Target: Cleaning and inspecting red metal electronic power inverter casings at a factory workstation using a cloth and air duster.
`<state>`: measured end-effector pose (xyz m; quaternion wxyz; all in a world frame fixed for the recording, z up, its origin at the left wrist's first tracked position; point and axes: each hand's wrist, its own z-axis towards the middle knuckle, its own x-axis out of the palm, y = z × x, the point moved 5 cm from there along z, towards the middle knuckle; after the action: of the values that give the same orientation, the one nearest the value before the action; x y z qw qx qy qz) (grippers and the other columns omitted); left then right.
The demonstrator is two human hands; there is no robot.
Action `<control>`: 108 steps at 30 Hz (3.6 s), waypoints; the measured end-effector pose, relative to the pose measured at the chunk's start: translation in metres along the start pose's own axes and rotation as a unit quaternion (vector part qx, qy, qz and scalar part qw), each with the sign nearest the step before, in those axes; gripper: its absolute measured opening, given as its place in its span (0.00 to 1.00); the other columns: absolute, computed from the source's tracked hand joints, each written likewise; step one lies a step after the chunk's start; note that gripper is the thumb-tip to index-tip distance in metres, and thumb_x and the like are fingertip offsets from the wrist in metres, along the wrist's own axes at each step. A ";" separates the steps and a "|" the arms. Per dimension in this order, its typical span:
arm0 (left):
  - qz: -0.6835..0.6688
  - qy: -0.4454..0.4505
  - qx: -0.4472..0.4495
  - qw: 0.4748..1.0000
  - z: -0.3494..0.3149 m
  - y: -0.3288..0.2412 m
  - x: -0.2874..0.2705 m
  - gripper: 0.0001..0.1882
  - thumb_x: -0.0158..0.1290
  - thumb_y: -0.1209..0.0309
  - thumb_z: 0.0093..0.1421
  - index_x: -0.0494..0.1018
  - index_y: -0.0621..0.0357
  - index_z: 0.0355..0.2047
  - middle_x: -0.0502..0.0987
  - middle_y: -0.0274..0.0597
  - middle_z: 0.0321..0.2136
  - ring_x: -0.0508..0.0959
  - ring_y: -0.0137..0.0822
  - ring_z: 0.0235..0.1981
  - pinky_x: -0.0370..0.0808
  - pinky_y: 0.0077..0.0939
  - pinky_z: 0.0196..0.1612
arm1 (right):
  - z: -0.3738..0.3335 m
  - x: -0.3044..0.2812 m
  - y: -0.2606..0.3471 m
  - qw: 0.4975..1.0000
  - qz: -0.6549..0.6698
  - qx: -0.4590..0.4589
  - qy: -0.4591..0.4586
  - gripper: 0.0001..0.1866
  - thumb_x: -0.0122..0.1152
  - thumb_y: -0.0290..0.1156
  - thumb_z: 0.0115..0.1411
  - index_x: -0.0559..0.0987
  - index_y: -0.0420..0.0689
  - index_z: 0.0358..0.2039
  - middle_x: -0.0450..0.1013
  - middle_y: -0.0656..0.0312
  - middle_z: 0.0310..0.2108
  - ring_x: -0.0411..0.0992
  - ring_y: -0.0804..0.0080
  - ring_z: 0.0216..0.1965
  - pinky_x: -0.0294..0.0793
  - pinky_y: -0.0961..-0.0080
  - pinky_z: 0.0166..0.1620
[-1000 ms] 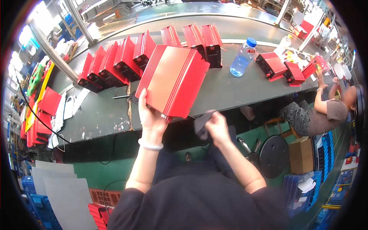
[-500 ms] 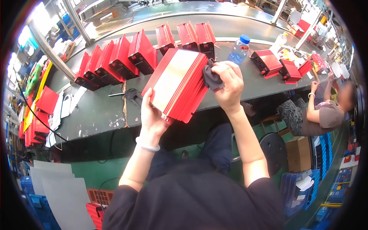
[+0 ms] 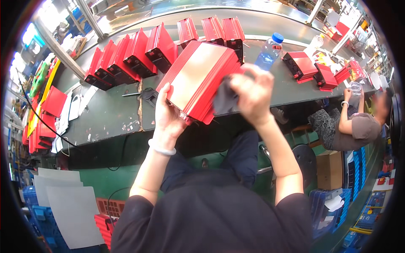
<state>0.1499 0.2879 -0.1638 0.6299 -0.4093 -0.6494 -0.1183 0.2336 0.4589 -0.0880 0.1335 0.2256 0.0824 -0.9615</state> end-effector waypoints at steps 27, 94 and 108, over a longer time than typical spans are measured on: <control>-0.018 0.145 0.037 0.989 0.015 -0.009 -0.118 0.36 0.55 0.56 0.51 0.61 0.63 0.56 0.70 0.51 0.51 0.72 0.49 0.50 0.70 0.46 0.54 | -0.126 -0.029 -0.040 0.491 0.649 0.573 -0.098 0.12 0.46 0.26 0.60 0.71 0.37 0.43 0.74 0.56 0.39 0.75 0.69 0.39 0.75 0.72 0.46; 0.277 -0.016 -0.029 0.960 -0.010 0.021 -0.039 0.24 0.46 0.52 0.63 0.67 0.58 0.51 0.73 0.37 0.46 0.74 0.29 0.44 0.70 0.26 0.49 | -0.129 0.012 0.010 0.532 0.586 0.610 0.033 0.23 0.43 0.39 0.68 0.63 0.38 0.58 0.66 0.58 0.54 0.65 0.73 0.54 0.65 0.75 0.55; 0.367 0.131 -0.142 0.910 -0.034 0.039 -0.001 0.42 0.19 0.38 0.63 0.55 0.58 0.62 0.61 0.41 0.60 0.60 0.39 0.61 0.62 0.35 0.57 | -0.208 0.030 0.026 0.306 0.696 0.647 -0.062 0.31 0.34 0.53 0.67 0.61 0.42 0.60 0.63 0.55 0.57 0.63 0.62 0.57 0.62 0.63 0.60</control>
<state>0.2008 0.2896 -0.1725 0.6434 -0.6848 -0.3413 -0.0220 0.3009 0.4728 -0.2883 0.5689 0.1535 -0.7622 -0.2682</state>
